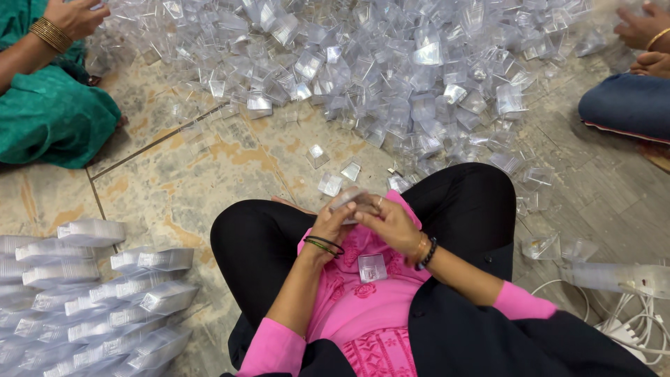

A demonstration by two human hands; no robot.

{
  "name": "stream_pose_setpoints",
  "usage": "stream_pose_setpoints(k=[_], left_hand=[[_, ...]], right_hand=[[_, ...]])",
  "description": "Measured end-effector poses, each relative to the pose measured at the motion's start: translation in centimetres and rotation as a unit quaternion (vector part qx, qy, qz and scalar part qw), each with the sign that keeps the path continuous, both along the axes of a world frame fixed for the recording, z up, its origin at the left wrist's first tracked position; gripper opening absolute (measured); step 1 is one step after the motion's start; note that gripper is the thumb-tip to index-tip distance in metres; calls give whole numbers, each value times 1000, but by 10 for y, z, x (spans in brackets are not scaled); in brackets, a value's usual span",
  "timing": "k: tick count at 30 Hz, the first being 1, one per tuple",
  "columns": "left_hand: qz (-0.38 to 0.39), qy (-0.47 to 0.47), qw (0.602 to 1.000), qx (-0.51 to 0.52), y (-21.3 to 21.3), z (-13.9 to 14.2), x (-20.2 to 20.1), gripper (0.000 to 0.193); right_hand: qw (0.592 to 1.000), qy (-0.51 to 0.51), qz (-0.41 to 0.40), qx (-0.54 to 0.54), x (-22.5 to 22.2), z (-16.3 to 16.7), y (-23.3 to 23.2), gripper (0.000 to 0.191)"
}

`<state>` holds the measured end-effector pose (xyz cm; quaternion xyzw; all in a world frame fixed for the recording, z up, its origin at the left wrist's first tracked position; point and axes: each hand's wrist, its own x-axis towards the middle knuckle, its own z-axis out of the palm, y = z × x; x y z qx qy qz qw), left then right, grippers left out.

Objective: The person sits cross-legged on the floor among large piles of small clear plastic containers. They pick up individual pieces, press and fold the plastic to shape or close each container, and stack the finished pieces into piles beside them, working through the items one at a time.

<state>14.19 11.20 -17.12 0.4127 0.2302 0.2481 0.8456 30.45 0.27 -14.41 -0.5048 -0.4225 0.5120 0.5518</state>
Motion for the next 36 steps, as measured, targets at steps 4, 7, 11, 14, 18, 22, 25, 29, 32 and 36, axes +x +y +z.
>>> stream_pose_setpoints(k=[4, 7, 11, 14, 18, 22, 25, 29, 32, 36], left_hand=[[204, 79, 976, 22, 63, -14, -25, 40], [321, 104, 940, -38, 114, -18, -54, 35], [342, 93, 933, -68, 143, -24, -46, 34], [301, 167, 938, -45, 150, -34, -24, 35], [281, 225, 933, 8, 160, -42, -11, 35], [278, 275, 918, 68, 166, -45, -2, 38], [250, 335, 867, 273, 166, -44, 17, 38], [143, 428, 736, 505, 175, -42, 53, 57], [94, 445, 632, 628, 190, -46, 78, 61], [-64, 544, 641, 537, 207, -53, 94, 30]], right_hand=[[970, -214, -110, 19, 23, -14, 49, 32], [858, -490, -101, -114, 25, -27, 79, 28], [760, -648, 21, -44, -17, -49, 117, 28], [708, -701, 86, -5, -39, -56, 134, 27], [781, -623, 40, 26, -25, -49, 143, 38], [774, -617, -119, 72, 10, -44, 158, 44], [745, -664, -68, -5, 32, -46, 173, 21], [833, -519, -190, -1, 63, -44, 176, 18], [881, -414, -215, -75, 80, -41, 161, 20], [929, -278, -221, -102, 93, -38, 138, 25]])
